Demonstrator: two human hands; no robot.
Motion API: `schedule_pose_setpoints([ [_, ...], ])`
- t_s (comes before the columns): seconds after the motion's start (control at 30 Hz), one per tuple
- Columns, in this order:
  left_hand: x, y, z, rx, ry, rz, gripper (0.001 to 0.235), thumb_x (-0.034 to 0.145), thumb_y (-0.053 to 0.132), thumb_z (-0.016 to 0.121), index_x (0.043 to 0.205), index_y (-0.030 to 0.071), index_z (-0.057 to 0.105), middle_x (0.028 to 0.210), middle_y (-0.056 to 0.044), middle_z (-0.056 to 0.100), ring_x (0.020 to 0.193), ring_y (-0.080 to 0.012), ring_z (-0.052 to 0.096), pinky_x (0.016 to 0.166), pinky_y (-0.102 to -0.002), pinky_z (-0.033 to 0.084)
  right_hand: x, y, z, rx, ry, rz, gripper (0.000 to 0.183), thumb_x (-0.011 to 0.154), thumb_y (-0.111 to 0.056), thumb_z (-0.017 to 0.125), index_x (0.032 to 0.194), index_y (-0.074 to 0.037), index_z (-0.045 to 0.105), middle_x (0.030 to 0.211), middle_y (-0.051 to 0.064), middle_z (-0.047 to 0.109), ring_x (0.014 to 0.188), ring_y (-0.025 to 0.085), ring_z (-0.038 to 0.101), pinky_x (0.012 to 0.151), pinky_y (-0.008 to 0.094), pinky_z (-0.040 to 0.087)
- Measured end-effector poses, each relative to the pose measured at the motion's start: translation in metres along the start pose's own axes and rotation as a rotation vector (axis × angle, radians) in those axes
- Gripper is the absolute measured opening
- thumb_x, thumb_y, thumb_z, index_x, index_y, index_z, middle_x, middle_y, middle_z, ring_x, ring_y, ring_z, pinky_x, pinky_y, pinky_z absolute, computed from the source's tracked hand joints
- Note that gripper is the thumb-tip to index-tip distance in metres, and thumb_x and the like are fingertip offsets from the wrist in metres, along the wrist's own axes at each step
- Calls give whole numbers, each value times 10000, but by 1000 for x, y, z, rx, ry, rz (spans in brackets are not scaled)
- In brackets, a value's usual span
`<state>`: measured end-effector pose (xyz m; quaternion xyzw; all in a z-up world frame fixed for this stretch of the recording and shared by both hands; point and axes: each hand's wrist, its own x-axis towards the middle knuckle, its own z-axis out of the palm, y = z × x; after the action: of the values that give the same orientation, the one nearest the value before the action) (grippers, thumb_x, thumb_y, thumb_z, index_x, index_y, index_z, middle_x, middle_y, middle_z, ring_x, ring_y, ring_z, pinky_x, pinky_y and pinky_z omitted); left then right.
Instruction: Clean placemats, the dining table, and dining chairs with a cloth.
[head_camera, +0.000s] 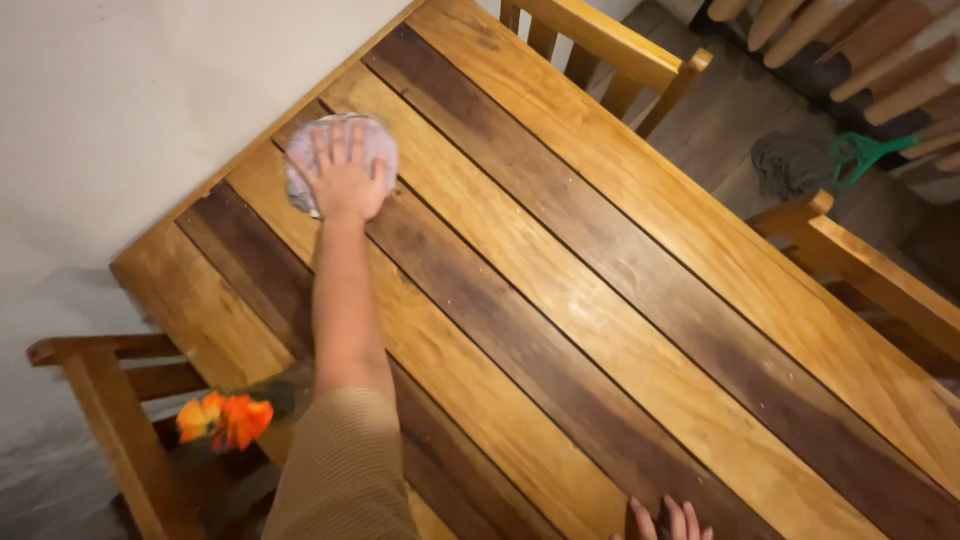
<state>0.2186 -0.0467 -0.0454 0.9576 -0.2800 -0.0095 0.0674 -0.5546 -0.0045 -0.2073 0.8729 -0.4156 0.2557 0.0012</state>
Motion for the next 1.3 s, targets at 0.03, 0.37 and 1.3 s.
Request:
schedule_pose_setpoints([
  [0.03, -8, 10, 0, 16, 59, 84, 711, 1001, 570, 361, 1650, 303, 250, 1738, -39, 118, 1585, -374, 41, 1166, -760, -66, 29, -43, -27, -1, 0, -7, 501, 736, -518, 622, 1170, -272, 675, 1257, 178, 606, 1249, 437, 529, 1097, 759, 312],
  [0.37, -150, 91, -1, 29, 45, 233, 726, 992, 576, 400, 1641, 272, 282, 1735, -50, 117, 1587, -359, 35, 1175, -749, -55, 122, -139, -142, 90, -163, 81, 620, 908, -372, 581, 1468, -121, 485, 1480, 198, 451, 1468, 395, 357, 1248, 637, 197],
  [1.3, -495, 249, 66, -1527, -636, -9, 749, 1060, 641, 191, 1469, 101, 509, 1390, -117, 607, 1301, -260, 508, 1144, -446, 320, 129, -44, -165, 117, -222, -81, 715, 959, -543, 519, 1552, -155, 417, 1660, 232, 302, 1544, 405, 245, 1208, 625, 159],
])
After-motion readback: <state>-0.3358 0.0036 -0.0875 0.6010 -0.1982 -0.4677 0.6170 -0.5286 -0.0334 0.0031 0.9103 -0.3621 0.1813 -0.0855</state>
